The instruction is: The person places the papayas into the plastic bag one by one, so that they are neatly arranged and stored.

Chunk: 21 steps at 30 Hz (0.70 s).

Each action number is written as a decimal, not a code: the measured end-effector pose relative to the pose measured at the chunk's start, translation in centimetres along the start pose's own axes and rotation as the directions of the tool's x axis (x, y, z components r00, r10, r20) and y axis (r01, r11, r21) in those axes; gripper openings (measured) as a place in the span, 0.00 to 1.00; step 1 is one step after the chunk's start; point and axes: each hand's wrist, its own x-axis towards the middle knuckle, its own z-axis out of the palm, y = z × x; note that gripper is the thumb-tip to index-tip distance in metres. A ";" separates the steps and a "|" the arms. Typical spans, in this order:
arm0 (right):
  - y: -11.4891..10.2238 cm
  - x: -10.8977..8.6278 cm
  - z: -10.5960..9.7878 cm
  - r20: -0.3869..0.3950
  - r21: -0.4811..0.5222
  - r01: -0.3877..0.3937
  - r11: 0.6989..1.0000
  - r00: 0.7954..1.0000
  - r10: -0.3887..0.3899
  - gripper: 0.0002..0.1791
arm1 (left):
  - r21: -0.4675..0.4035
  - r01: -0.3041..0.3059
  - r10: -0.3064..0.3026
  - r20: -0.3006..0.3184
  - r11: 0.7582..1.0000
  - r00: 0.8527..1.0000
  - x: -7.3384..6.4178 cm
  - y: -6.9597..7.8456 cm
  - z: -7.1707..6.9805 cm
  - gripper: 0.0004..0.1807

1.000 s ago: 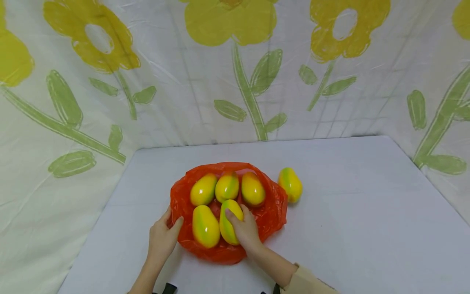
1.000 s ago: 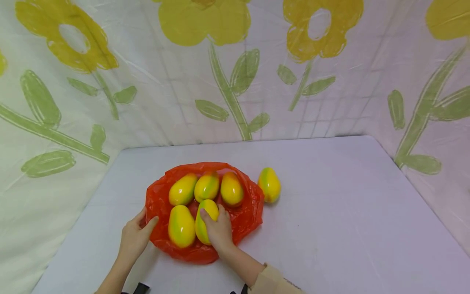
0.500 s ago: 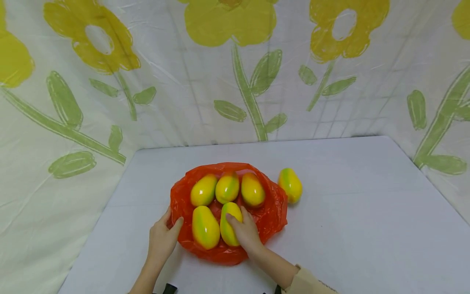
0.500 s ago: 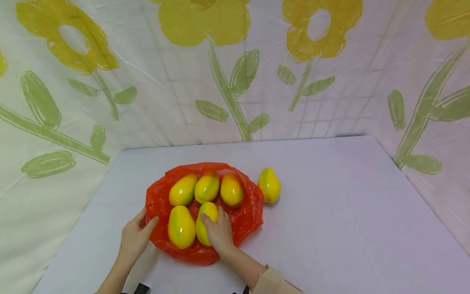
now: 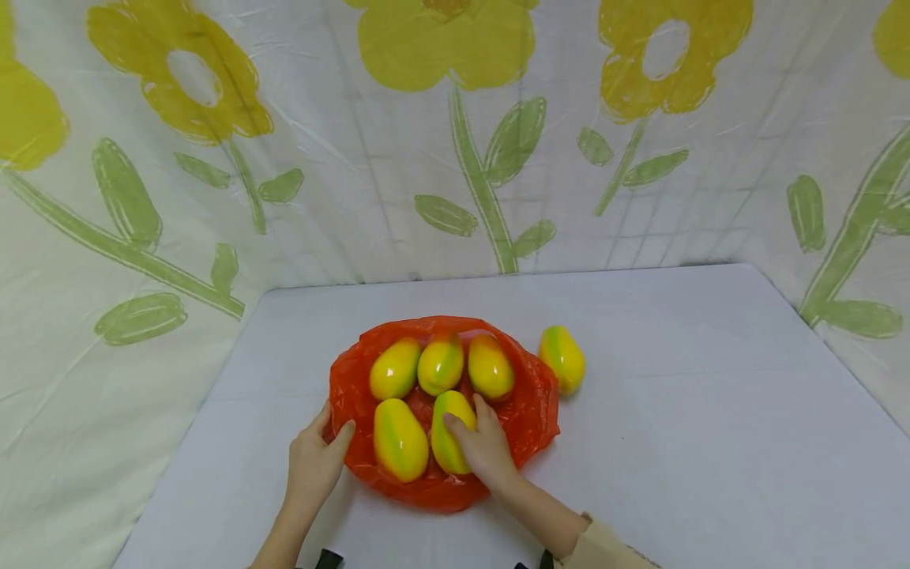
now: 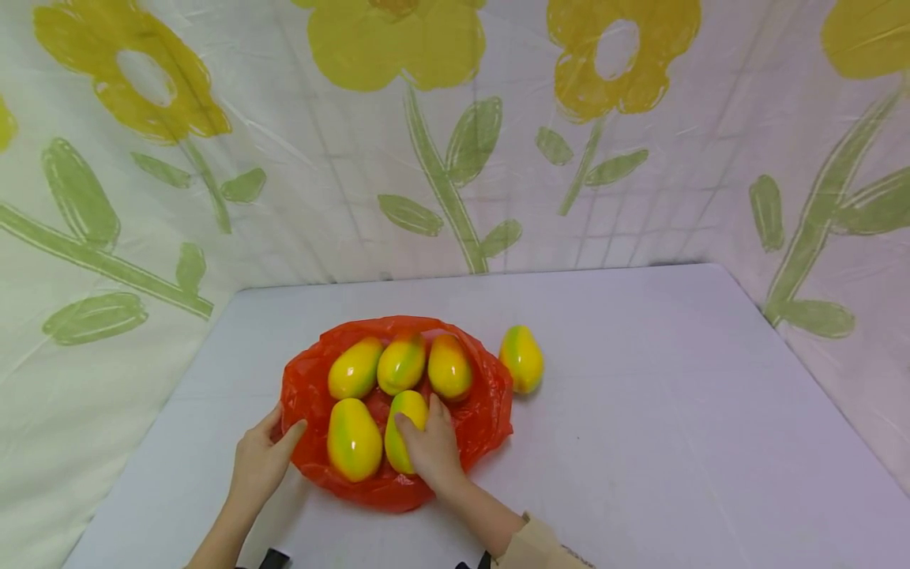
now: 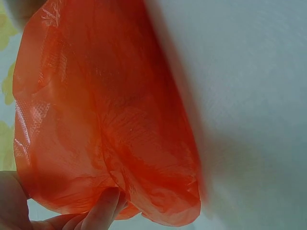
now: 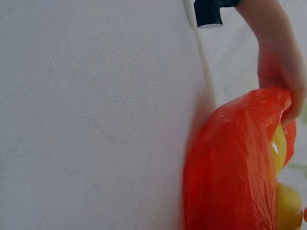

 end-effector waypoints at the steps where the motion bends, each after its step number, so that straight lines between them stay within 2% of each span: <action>1: 0.0 0.0 -0.2 0.006 0.000 0.003 1.000 1.000 -0.003 0.40 | -0.001 0.000 0.000 0.001 1.000 1.000 0.0 0.0 0.0 0.30; 6: -0.2 -0.2 -1.2 0.048 -0.009 0.013 1.000 0.999 -0.012 0.39 | 0.003 -0.005 0.005 -0.001 1.000 1.000 0.0 0.0 0.0 0.30; 12: -0.8 -1.2 -3.1 0.117 0.000 -0.017 1.000 0.993 0.017 0.39 | -0.004 -0.014 0.014 0.001 1.000 1.000 0.0 -0.1 0.0 0.30; 16: -1.3 -1.8 -4.9 0.140 0.050 -0.023 0.998 0.990 0.016 0.35 | -0.004 -0.009 0.009 0.008 1.000 1.000 0.1 -0.2 0.0 0.30; 21: -2.0 -2.5 -7.2 0.104 0.166 0.050 0.985 0.992 -0.068 0.29 | -0.003 -0.001 0.001 0.009 1.000 1.000 0.1 -0.3 0.0 0.30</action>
